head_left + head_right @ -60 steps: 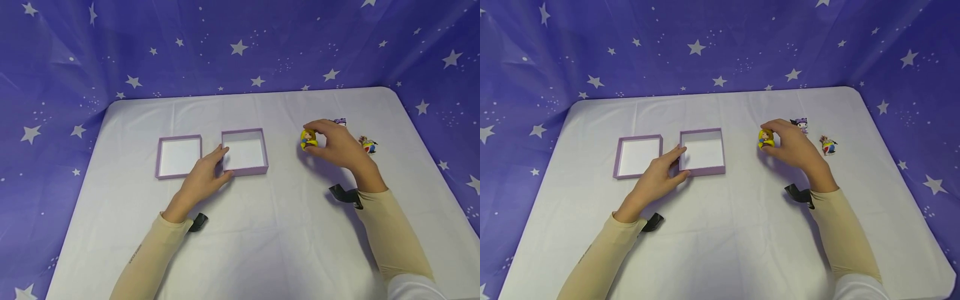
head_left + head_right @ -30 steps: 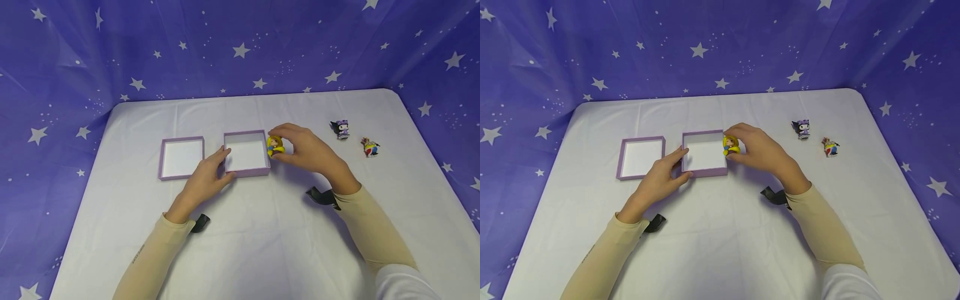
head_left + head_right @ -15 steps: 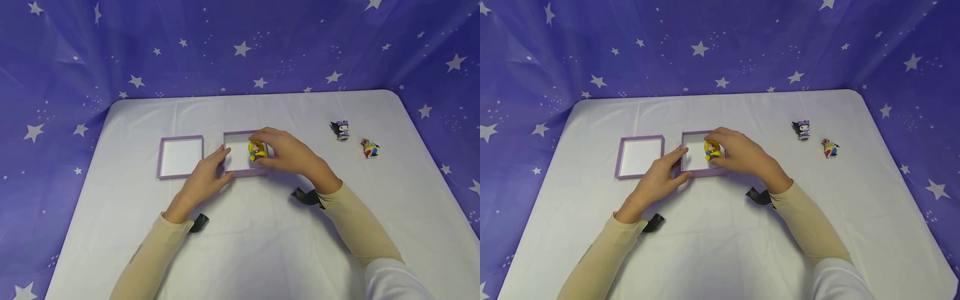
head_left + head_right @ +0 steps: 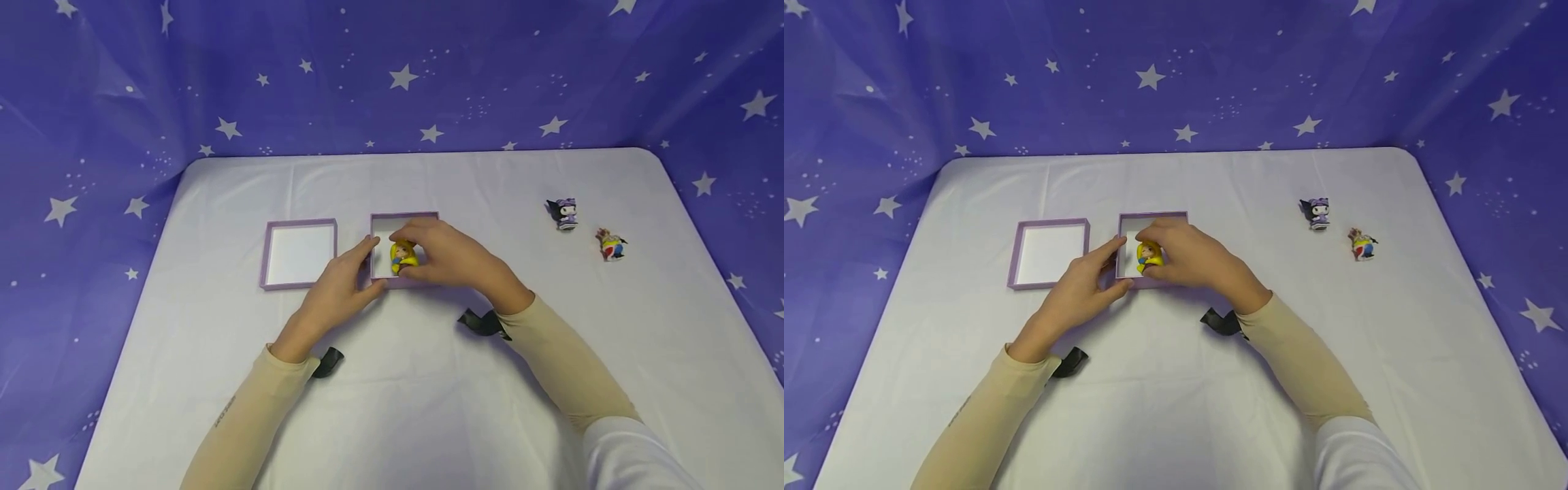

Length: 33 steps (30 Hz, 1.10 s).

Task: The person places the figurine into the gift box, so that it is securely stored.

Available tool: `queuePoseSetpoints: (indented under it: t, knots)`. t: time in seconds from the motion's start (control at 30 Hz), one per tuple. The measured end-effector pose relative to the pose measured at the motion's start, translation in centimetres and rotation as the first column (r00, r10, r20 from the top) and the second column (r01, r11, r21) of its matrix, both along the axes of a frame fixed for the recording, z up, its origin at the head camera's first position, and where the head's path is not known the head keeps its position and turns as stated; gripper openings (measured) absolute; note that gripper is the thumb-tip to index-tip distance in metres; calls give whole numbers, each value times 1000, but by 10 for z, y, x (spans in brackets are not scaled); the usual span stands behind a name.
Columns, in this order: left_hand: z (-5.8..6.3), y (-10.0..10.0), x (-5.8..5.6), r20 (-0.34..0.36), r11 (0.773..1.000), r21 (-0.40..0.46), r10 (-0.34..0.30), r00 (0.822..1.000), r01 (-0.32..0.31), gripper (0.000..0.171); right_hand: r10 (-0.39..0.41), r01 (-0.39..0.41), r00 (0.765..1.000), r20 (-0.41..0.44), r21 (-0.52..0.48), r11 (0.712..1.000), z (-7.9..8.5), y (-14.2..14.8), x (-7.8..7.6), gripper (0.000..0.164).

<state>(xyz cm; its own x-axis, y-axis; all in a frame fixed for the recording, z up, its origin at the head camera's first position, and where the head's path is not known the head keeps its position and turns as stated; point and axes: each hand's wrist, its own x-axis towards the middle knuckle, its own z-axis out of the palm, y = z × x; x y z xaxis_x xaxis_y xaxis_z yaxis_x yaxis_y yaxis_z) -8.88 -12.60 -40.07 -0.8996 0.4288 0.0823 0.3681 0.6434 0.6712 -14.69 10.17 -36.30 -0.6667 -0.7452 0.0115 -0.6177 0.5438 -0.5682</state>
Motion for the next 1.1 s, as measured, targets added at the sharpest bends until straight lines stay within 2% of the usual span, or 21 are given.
queuePoseSetpoints:
  t: [0.13, 0.33, 0.6, 1.1]
  knots:
    - [-1, 0, -1, -6, 1000, 19, 3, 1000, -3, 71, -6, 4, 999, 48, 37, 999, -3, -7, -6, 51]
    - [-1, -1, -1, -2, 1000, 30, -5, 1000, 5, 72, 5, -10, 998, 66, 79, 997, -12, -23, -16, 51]
    - [-2, 1, -1, -32, 998, 56, 2, 999, 0, 70, 12, -23, 996, 84, 128, 992, -21, -39, -21, 48]
    - [0, 4, 2, -18, 999, 37, 14, 1000, -14, 69, 15, -46, 984, 179, 167, 985, -8, -25, -21, 55]
